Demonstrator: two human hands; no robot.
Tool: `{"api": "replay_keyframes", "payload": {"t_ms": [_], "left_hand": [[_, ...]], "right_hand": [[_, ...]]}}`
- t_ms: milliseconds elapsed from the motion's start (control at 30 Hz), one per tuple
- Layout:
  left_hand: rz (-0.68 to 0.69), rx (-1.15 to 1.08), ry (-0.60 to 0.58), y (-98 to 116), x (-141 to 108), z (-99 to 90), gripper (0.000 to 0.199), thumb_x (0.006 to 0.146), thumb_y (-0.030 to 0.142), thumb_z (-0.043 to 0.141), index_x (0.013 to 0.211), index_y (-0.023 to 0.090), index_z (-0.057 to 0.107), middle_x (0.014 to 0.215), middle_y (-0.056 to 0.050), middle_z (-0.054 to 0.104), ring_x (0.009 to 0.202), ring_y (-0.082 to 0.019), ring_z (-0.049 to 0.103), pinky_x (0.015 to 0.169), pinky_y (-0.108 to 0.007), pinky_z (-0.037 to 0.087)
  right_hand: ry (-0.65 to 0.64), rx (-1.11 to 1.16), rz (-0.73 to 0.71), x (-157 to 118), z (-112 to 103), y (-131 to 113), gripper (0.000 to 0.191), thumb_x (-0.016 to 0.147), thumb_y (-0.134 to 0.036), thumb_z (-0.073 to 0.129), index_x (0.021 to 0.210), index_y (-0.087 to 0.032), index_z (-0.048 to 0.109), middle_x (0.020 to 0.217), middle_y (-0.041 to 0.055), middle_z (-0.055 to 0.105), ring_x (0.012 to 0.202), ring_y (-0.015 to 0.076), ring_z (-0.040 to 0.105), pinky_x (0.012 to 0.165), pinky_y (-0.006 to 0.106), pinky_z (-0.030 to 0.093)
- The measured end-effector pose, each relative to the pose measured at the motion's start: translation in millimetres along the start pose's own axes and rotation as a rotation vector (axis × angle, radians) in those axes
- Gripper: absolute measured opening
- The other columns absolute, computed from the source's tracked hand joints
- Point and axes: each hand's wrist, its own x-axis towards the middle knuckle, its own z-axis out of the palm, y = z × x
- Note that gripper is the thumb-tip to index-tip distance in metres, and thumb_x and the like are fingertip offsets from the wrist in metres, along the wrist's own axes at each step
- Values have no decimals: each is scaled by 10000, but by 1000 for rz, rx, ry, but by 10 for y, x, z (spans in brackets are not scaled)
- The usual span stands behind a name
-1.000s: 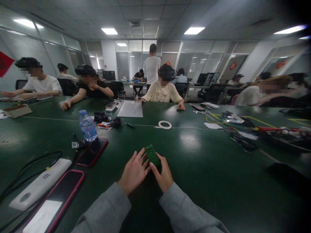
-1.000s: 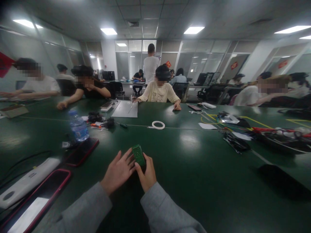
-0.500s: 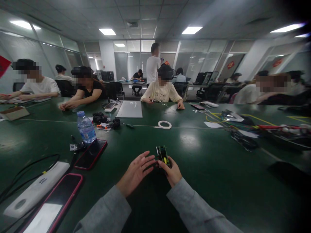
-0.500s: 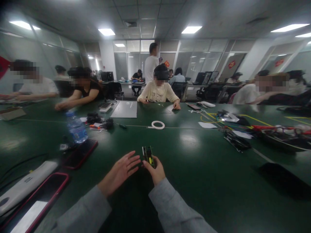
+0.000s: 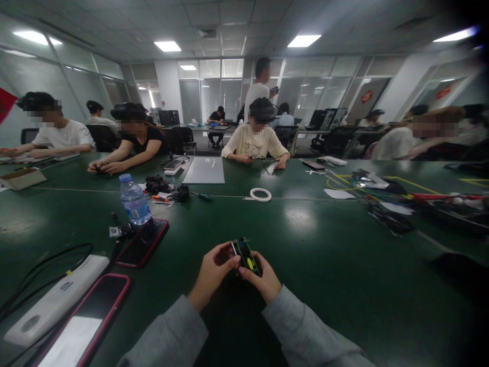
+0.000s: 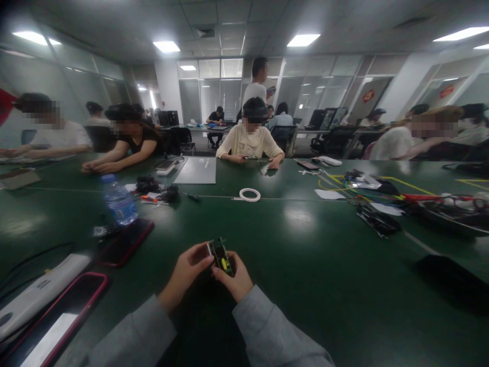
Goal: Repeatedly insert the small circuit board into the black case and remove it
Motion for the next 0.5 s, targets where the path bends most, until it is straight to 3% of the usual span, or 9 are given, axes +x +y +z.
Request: {"api": "replay_keyframes", "payload": {"t_ms": [500], "left_hand": [[7,-4,-12,-48,-6,41,424,600,248,755,988,158,609,947,-88,640,877,-212,595,810,-343,447]], "right_hand": [[12,133,59,-7,31,-36,491,604,-432,760,926,-150,520,806,39,602,622,146,591,577,273,492]]}}
